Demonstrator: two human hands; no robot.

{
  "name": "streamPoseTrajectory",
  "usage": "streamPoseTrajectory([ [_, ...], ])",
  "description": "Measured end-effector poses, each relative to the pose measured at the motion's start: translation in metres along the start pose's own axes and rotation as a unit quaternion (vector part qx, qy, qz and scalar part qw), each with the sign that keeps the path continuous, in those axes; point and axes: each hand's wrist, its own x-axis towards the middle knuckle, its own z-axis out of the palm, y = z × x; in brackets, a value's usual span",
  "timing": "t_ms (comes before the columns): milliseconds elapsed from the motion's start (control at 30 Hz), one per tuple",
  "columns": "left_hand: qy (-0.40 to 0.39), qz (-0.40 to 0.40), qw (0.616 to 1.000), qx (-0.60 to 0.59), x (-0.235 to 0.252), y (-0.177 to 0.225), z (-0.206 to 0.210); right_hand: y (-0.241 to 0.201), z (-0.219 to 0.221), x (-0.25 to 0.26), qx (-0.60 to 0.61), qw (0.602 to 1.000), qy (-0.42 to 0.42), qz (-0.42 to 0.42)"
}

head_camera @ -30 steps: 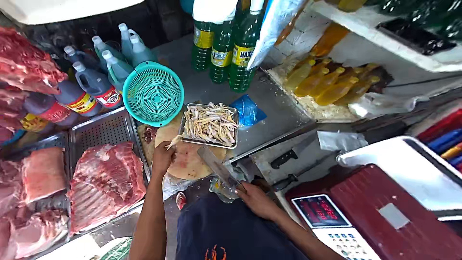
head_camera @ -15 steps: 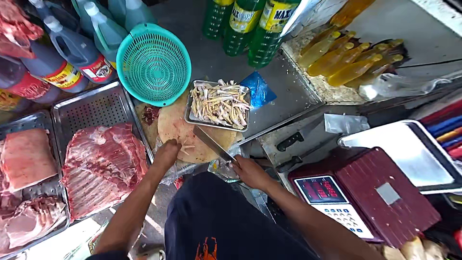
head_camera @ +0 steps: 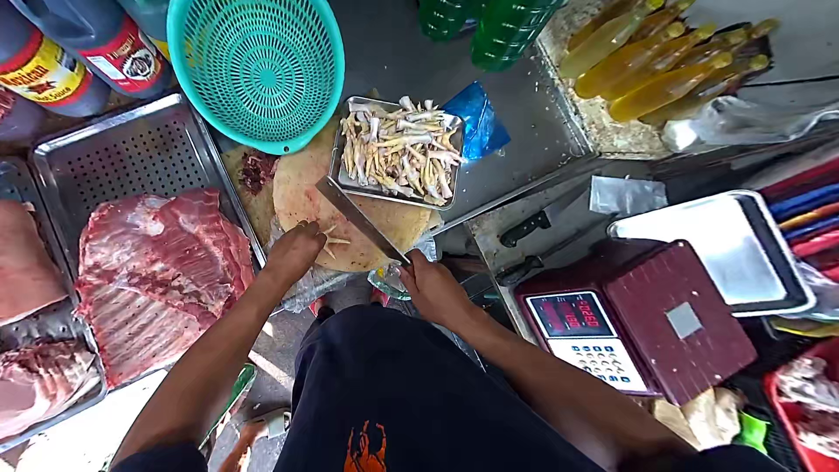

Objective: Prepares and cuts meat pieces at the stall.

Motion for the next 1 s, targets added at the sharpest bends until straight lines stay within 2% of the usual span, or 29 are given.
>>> streamPoseTrajectory([
  [133, -0.008, 0.003, 1.0, 0.024, 0.002, -0.002, -0.002, 0.004, 0.016, 0.016, -0.079, 0.994, -0.073, 0.032],
  [233, -0.024, -0.007, 0.999, 0.024, -0.001, 0.001, -0.004, -0.003, 0.004, 0.008, -0.067, 0.995, -0.069, 0.033],
  [333, -0.075, -0.081, 0.994, 0.014, -0.005, 0.014, -0.009, -0.002, 0.008, -0.001, -0.045, 0.998, -0.038, 0.023],
  [433, -0.148, -0.161, 0.976, 0.009, -0.002, 0.032, -0.02, 0.007, 0.022, 0.006, -0.061, 0.994, -0.071, 0.05],
  [500, -0.172, -0.195, 0.965, 0.002, -0.001, 0.041, -0.023, 0.002, 0.013, 0.005, -0.043, 0.996, -0.07, 0.044],
  [633, -0.164, -0.24, 0.957, -0.009, -0.004, 0.052, -0.019, -0.012, 0.009, -0.005, -0.032, 0.998, -0.043, 0.025],
  [733, -0.182, -0.283, 0.941, -0.024, 0.0, 0.065, -0.023, -0.002, 0.03, 0.004, -0.056, 0.994, -0.077, 0.047],
  [867, -0.195, -0.351, 0.913, -0.066, 0.002, 0.085, -0.024, -0.009, 0.017, -0.001, -0.025, 0.997, -0.064, 0.031],
  [933, -0.189, -0.387, 0.899, -0.084, 0.008, 0.091, -0.025, -0.016, 0.014, -0.009, -0.01, 0.999, -0.041, 0.021],
  [1000, -0.169, -0.411, 0.89, -0.101, 0.009, 0.095, -0.023, -0.014, 0.028, -0.011, -0.01, 0.997, -0.061, 0.035],
])
